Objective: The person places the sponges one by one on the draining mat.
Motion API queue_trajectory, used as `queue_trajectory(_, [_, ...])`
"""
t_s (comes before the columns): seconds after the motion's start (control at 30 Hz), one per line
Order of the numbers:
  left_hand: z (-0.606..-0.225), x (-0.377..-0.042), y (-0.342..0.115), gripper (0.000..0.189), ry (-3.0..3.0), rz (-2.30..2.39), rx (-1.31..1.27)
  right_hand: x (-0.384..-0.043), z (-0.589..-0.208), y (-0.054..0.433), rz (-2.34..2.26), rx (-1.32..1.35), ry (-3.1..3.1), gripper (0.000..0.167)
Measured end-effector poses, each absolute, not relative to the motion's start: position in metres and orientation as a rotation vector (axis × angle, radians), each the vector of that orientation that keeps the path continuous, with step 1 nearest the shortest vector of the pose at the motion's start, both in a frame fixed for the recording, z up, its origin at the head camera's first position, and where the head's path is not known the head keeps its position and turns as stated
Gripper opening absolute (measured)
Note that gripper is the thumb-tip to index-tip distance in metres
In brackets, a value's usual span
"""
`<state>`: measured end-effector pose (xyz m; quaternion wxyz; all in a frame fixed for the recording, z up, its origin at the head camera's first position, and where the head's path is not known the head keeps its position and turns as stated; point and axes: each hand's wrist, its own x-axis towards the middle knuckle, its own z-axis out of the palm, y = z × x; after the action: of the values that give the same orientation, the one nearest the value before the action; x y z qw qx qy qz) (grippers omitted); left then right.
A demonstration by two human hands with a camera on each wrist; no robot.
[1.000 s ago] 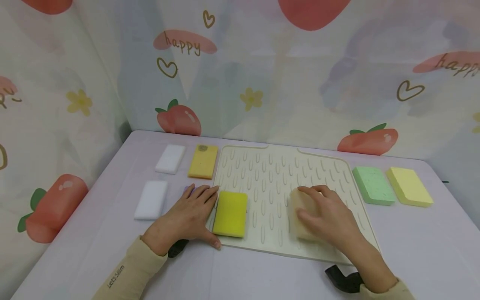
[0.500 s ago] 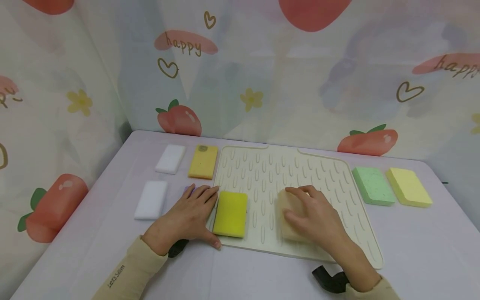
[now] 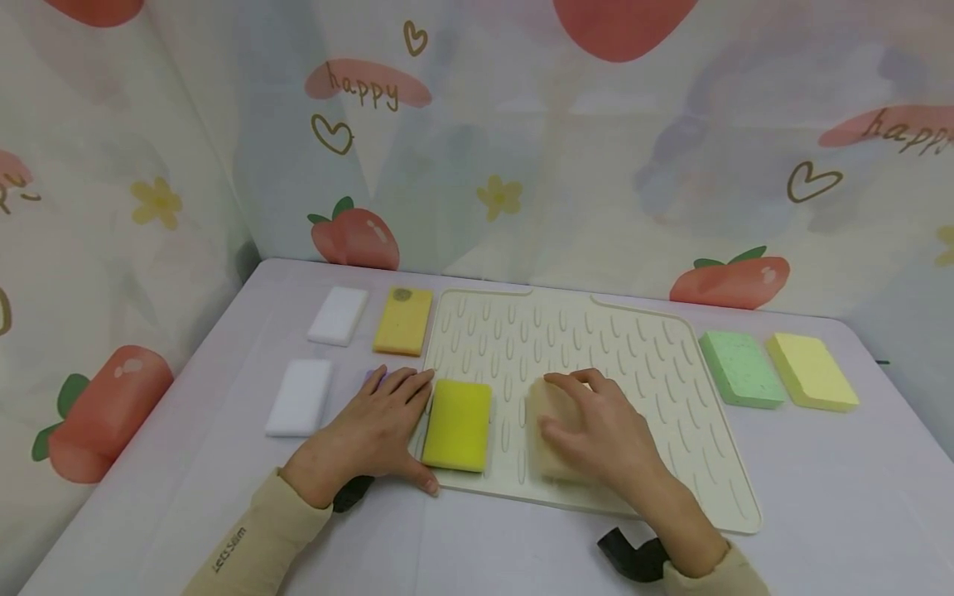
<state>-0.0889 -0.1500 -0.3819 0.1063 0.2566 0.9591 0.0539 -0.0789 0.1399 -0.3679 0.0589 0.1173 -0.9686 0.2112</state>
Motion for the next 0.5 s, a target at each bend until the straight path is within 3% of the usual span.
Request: queue_trajectory(0.5, [-0.382,-0.089,-0.15,0.131,2.828,0.164,0.754,-0.078,-0.372,0.124,0.591,0.361,-3.006,0.051])
